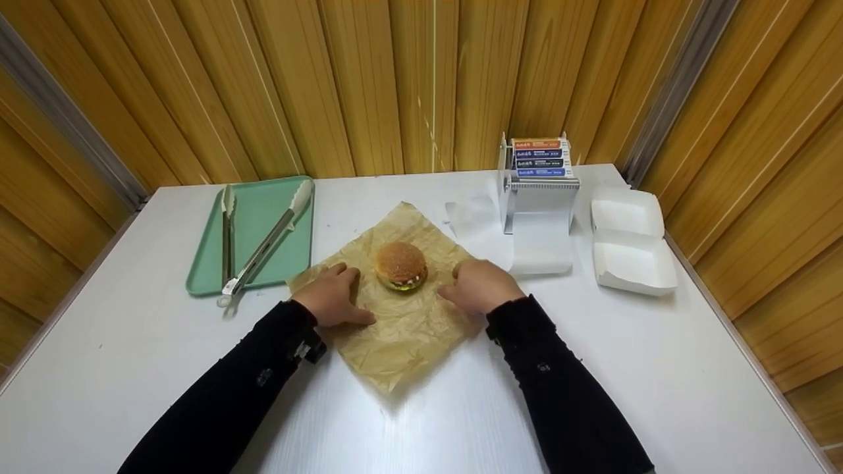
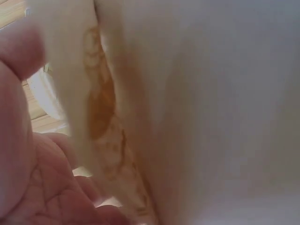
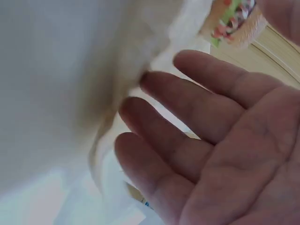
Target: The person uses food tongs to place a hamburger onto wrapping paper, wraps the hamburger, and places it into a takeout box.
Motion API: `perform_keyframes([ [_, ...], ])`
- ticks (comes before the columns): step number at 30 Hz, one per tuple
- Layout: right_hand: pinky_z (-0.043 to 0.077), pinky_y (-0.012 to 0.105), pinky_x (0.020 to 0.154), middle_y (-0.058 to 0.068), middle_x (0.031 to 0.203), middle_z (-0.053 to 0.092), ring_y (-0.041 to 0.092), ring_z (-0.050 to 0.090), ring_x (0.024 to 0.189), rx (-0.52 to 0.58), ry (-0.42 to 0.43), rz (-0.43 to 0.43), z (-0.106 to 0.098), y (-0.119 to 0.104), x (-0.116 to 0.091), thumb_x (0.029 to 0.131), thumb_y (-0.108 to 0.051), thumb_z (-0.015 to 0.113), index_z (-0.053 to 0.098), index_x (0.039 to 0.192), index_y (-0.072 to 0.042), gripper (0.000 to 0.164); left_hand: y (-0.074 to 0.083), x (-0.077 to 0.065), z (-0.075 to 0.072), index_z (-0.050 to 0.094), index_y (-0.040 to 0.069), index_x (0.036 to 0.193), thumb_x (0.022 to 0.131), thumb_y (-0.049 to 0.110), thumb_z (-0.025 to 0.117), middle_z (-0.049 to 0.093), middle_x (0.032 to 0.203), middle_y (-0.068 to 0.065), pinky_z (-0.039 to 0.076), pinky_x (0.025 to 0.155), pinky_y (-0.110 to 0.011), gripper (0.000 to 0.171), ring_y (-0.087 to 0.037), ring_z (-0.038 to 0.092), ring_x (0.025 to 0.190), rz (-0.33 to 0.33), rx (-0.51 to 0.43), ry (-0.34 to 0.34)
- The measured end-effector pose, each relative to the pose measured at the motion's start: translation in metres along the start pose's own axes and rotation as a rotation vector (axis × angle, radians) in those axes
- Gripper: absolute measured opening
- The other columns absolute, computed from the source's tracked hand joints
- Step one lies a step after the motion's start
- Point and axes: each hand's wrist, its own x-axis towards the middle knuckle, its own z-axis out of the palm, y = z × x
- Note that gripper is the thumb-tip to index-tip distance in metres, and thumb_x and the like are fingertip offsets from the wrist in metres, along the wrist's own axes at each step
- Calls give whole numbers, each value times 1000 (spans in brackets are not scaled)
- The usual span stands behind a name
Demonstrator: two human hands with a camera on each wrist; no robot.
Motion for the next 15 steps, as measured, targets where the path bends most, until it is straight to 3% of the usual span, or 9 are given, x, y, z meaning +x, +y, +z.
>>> perform_keyframes([
  [4,42,62,115,26,139,66,48,59,132,48,80,-3,-18,-5,27,105,-34,58,63,138,1,49,1,0,0,41,6,160,81,60,83,32,170,-20,28,128,-58,105,-49,23,158,-8,9,-11],
  [8,44,59,115,29,138,65,47,59,132,71,170,-65,-27,-9,59,104,-22,57,62,137,7,44,0,-2,-1,39,7,161,80,61,85,31,170,-19,31,126,-59,107,-49,21,158,-13,5,-23],
  [15,37,55,122,30,150,55,46,50,143,40,115,-82,-28,-21,108,101,-14,52,52,147,9,51,0,-4,-2,39,8,161,78,62,85,33,168,-19,33,126,-57,109,-50,23,157,-14,11,-17],
])
